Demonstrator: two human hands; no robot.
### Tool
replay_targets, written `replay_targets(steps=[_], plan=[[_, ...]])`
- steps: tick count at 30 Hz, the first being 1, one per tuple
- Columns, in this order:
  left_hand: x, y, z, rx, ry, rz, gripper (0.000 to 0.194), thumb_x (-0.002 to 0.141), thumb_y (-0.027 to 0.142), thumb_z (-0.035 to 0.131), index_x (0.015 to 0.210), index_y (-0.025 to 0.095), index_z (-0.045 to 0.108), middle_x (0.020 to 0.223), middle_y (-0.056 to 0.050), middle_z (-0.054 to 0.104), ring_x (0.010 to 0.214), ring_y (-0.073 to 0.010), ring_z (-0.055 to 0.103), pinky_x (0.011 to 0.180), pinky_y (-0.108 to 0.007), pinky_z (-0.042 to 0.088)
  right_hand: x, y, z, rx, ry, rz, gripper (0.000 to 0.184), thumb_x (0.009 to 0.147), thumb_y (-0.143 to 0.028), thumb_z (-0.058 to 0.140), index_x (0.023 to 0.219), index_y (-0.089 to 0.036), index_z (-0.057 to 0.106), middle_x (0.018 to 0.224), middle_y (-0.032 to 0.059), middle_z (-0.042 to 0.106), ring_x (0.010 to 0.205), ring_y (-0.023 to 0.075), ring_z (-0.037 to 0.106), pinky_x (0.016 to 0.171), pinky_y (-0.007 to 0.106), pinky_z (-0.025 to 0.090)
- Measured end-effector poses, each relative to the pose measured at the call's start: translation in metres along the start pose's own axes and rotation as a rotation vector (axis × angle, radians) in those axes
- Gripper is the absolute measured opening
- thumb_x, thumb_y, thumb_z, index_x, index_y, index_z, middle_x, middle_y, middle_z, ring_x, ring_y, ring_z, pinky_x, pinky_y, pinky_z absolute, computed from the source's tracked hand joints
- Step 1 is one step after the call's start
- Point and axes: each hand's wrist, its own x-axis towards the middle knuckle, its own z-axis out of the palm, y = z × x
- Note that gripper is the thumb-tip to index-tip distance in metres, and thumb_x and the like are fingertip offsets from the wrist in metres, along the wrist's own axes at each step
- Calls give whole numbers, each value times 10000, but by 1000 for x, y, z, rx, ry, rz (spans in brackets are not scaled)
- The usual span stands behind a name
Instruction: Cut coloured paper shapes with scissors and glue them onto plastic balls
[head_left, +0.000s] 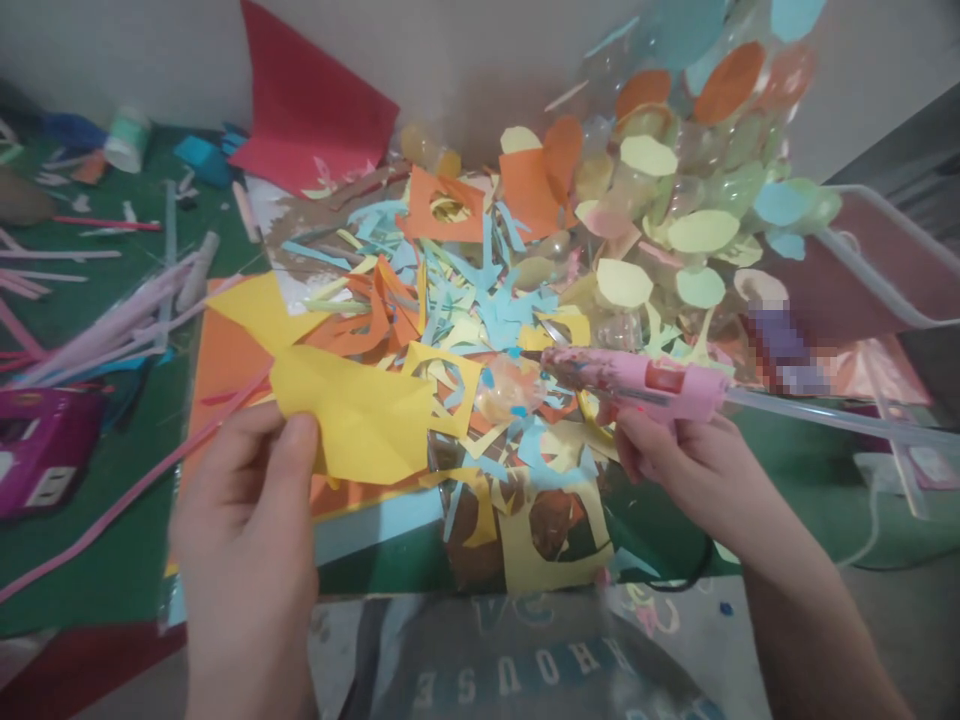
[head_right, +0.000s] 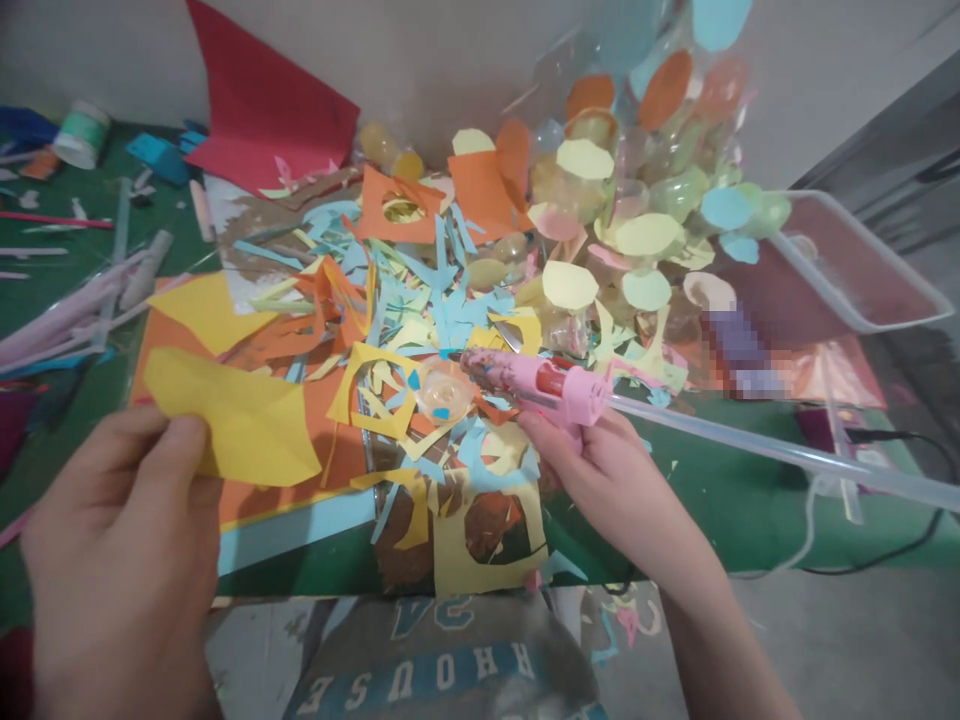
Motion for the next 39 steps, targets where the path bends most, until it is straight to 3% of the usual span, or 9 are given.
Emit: replay_targets(steps=[8,26,39], plan=[[0,1,0,-52,-4,-110,142,758,345,725,833,226,702,762,33,612,679,-86,521,557,-163,400,2,9,5,5,1,69,547,916,-598,414,535,-207,431,529,-5,492,506,132,464,470,251,362],[-2,-6,1,-55,45,-100,149,750,363,728,830,239,717,819,36,653,739,-104,569,668,-192,458,5,2,1,-14,-39,52,573,931,-596,390,509,-211,429,495,-8,485,482,132,449,458,260,350],[-3,-6,0,-63,36,-122,144,747,345,732,829,228,717,799,29,651,694,-101,553,580,-182,425,0,-6,-3,-29,15,12,609,926,-599,388,483,-198,508,526,13,540,521,137,488,509,248,387]])
